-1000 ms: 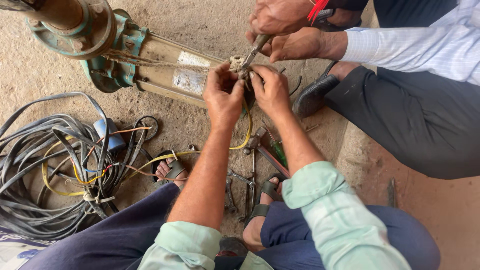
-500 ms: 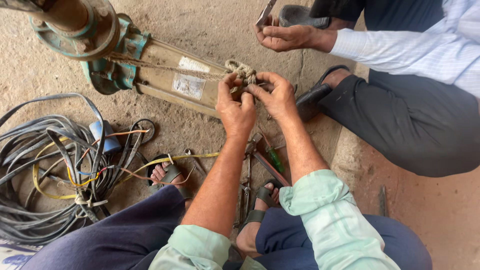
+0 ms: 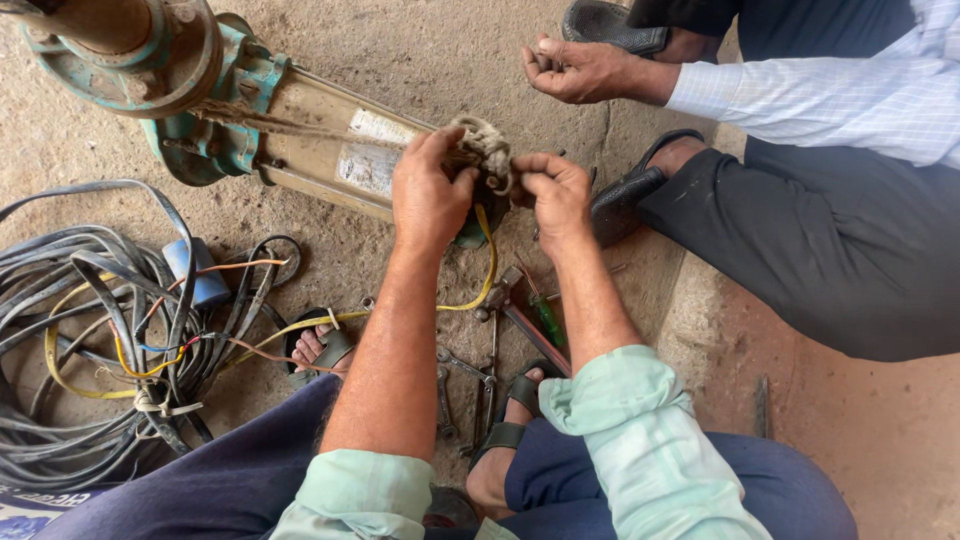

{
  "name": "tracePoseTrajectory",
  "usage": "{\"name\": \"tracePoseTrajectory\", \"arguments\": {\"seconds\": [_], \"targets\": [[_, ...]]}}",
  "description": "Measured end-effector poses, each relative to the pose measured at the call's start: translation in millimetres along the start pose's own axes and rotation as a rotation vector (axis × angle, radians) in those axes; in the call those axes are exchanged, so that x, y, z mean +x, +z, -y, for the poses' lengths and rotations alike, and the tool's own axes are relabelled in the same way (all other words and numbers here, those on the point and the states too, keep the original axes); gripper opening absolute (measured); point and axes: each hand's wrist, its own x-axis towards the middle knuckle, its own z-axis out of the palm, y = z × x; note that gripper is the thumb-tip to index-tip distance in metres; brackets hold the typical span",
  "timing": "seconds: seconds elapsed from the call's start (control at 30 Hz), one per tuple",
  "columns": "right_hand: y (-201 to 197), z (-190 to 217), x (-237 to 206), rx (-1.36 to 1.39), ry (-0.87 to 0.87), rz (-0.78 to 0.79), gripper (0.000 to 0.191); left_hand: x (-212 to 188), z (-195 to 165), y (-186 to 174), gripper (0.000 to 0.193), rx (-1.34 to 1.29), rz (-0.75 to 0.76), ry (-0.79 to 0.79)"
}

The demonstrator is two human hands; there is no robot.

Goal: The person sits on the ground and works on a submersible water pump with a coworker. They use a screwdriver and pliers to loosen and remove a rope tied around the pump's cable, then manipulate the exposed wires and components.

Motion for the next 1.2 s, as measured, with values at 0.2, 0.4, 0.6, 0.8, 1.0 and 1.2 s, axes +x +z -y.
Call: {"name": "tracePoseTrajectory", "arguments": {"seconds": [0.2, 0.4, 0.6, 0.8, 1.0, 1.2], "targets": [[17.9, 18.1, -31.0, -0.118, -0.059, -0.069, 0.042, -7.1, -2.0, 0.2, 0.046, -0.233, -0.017, -0.188], [37.7, 50.0, -29.1, -0.738, -0.449, 0.011, 0.051, -11.5, 1.5, -13.0, 0.052, -0.316, 0.07, -0.132], [33.8, 52.6, -17.3, -0.574, -0.161, -0.014, 0.039, -0.7, 26.9, -11.3, 0.024, -0.011, -0.299, -0.159], [28.7, 33.5, -21.7, -0.166, -0.117, -0.047, 0.035, 5.9, 47.5, -36.8, 0.032, 0.141, -0.247, -0.206], [18.5, 21.6, -18.1, -0.07, -0.142, 0.012, 0.035, -15.5, 2.0, -11.4, 0.054, 0.072, 0.033, 0.0], [5.5, 13.4, -8.8, 0.041, -0.081, 0.094, 0.034, -22.7, -12.8, -12.6, 0.016, -0.145, -0.132, -0.054]]}}
